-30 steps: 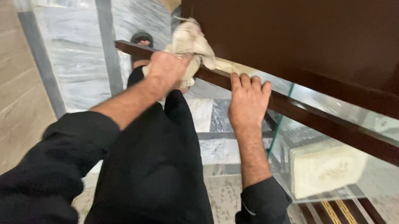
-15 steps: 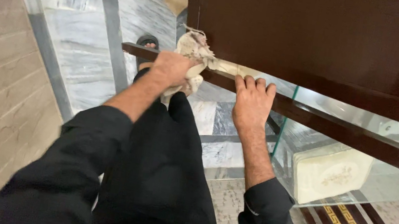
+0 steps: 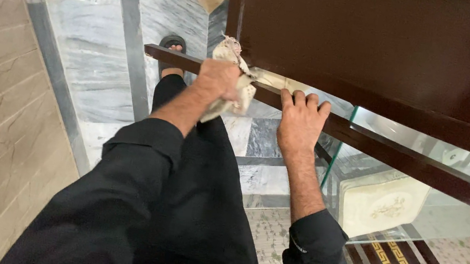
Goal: Wiping down the wooden frames and upholstered seats of dining chairs with a cloth.
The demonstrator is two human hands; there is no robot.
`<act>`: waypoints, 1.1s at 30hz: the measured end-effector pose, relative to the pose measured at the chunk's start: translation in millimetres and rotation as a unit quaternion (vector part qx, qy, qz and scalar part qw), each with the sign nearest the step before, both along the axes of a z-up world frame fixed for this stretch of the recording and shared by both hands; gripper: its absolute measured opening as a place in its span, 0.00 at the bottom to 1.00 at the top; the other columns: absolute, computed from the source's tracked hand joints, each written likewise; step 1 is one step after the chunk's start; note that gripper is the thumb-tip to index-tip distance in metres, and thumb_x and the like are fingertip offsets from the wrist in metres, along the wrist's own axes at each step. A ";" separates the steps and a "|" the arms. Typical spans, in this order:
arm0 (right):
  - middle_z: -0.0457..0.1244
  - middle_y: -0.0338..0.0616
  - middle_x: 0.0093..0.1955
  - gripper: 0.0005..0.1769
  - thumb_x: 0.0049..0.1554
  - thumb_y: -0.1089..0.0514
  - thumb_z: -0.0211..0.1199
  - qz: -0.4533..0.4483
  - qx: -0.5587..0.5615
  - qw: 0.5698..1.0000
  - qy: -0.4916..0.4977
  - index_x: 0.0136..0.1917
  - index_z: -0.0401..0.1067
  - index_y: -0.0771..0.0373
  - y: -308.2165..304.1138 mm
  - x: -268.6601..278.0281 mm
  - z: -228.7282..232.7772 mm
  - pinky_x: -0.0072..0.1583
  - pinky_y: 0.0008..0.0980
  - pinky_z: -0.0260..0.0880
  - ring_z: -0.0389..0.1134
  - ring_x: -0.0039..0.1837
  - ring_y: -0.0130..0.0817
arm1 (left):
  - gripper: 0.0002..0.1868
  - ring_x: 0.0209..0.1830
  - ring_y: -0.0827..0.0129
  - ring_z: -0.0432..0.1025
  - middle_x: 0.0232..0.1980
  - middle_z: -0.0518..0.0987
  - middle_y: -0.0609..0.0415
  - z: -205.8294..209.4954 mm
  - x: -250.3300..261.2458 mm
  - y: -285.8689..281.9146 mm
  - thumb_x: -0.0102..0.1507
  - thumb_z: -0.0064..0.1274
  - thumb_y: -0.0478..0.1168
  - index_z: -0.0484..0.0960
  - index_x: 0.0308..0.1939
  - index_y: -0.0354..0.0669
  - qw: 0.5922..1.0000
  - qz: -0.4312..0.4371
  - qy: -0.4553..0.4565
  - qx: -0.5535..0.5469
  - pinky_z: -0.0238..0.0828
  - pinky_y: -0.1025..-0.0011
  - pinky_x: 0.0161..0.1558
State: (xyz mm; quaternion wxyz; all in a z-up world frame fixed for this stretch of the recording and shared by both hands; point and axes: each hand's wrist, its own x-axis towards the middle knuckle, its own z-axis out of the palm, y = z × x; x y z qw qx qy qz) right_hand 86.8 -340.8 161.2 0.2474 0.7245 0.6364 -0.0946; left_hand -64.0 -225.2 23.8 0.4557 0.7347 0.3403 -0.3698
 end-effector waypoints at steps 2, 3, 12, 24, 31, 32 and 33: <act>0.67 0.40 0.57 0.33 0.47 0.67 0.66 0.005 0.001 1.000 0.000 0.66 0.74 0.51 -3.6 -3.0 -1.8 0.65 0.55 0.55 0.64 0.62 0.45 | 0.30 0.34 0.67 0.74 0.34 0.77 0.57 1.9 -7.0 -2.5 0.56 0.65 0.66 0.87 0.43 0.43 1.000 -0.001 -0.011 -0.011 0.77 0.66 0.39; 0.67 0.40 0.58 0.33 0.47 0.67 0.66 0.007 0.002 1.000 -0.006 0.67 0.74 0.51 -4.3 -0.9 -2.4 0.65 0.54 0.55 0.64 0.62 0.45 | 0.32 0.33 0.66 0.73 0.33 0.76 0.57 2.5 -6.2 -2.4 0.57 0.64 0.69 0.87 0.42 0.41 0.999 -0.005 -0.026 -0.023 0.75 0.65 0.39; 0.67 0.40 0.57 0.32 0.46 0.66 0.67 0.002 0.001 1.000 -0.006 0.65 0.75 0.51 0.8 -1.0 -0.8 0.63 0.55 0.55 0.64 0.62 0.45 | 0.49 0.38 0.65 0.81 0.43 0.85 0.55 4.9 -28.5 -11.2 0.59 0.66 0.53 0.56 0.81 0.71 0.993 -0.090 -0.014 0.073 0.81 0.67 0.39; 0.71 0.40 0.54 0.15 0.57 0.54 0.75 -0.092 0.138 0.957 0.238 0.55 0.77 0.54 4.4 15.4 0.5 0.62 0.48 0.59 0.68 0.60 0.42 | 0.34 0.54 0.50 0.77 0.53 0.82 0.47 49.5 -58.1 5.2 0.59 0.58 0.48 0.72 0.71 0.54 0.925 0.339 -0.169 0.034 0.73 0.53 0.58; 0.67 0.46 0.68 0.19 0.64 0.58 0.73 -0.054 0.302 0.941 0.145 0.67 0.75 0.59 44.6 66.1 33.4 0.76 0.49 0.53 0.62 0.75 0.40 | 0.37 0.71 0.37 0.56 0.72 0.59 0.27 -37.9 12.6 -3.0 0.60 0.58 0.48 0.67 0.70 0.36 0.854 0.380 -0.319 0.158 0.59 0.42 0.65; 0.61 0.49 0.75 0.27 0.64 0.55 0.73 -0.048 0.274 0.955 0.108 0.73 0.71 0.61 54.0 70.3 42.8 0.76 0.54 0.47 0.55 0.80 0.44 | 0.36 0.73 0.37 0.55 0.73 0.61 0.29 -36.2 27.5 7.4 0.62 0.58 0.51 0.68 0.70 0.36 0.878 0.317 -0.320 0.160 0.51 0.38 0.70; 0.56 0.52 0.83 0.34 0.65 0.52 0.74 -0.040 0.245 0.966 0.070 0.79 0.67 0.64 64.3 74.7 52.3 0.76 0.59 0.42 0.47 0.86 0.48 | 0.36 0.75 0.37 0.54 0.73 0.63 0.31 -34.6 42.9 18.8 0.64 0.59 0.54 0.69 0.69 0.36 0.898 0.253 -0.320 0.162 0.42 0.34 0.75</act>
